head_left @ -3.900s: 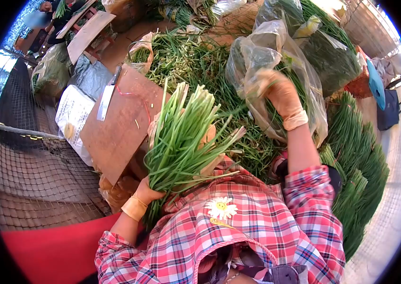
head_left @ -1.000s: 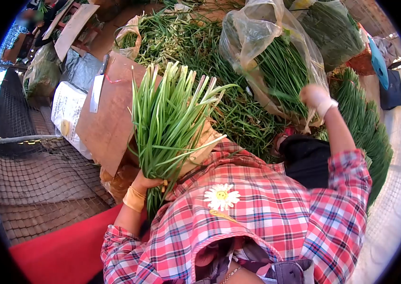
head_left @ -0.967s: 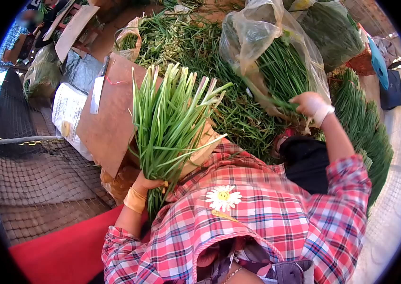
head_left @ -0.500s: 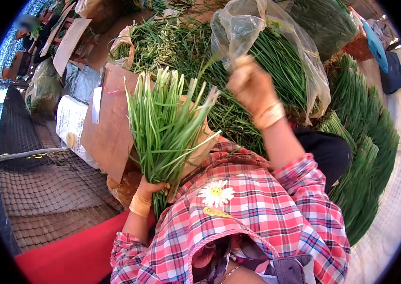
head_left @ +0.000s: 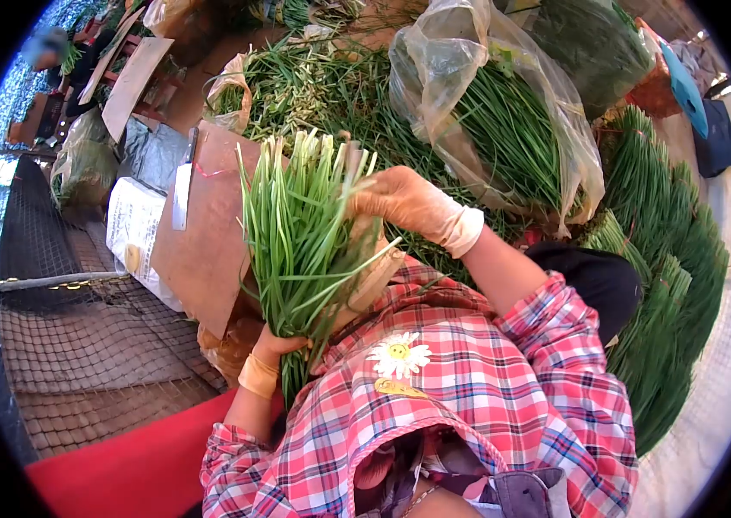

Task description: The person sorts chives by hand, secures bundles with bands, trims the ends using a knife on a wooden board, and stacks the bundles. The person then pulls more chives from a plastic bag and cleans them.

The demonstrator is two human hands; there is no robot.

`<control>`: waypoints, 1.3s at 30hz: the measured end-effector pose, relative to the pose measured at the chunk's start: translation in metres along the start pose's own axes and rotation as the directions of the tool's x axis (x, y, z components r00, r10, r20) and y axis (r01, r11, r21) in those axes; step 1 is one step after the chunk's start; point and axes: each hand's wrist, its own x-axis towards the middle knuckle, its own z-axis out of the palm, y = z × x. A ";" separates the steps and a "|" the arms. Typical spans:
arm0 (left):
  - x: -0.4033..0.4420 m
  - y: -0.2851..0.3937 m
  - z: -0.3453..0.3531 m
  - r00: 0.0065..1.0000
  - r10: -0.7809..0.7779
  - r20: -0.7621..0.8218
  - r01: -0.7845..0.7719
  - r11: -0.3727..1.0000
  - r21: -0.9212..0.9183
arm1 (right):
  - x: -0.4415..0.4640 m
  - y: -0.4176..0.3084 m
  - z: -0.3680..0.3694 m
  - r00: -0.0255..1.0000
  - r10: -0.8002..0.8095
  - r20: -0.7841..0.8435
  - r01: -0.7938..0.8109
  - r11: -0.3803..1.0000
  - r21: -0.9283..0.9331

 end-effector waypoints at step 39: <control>-0.012 0.015 0.038 0.978 0.043 -0.205 -0.037 0.999 0.030 | -0.018 0.030 -0.029 0.938 0.170 -0.303 -0.099 0.967 0.235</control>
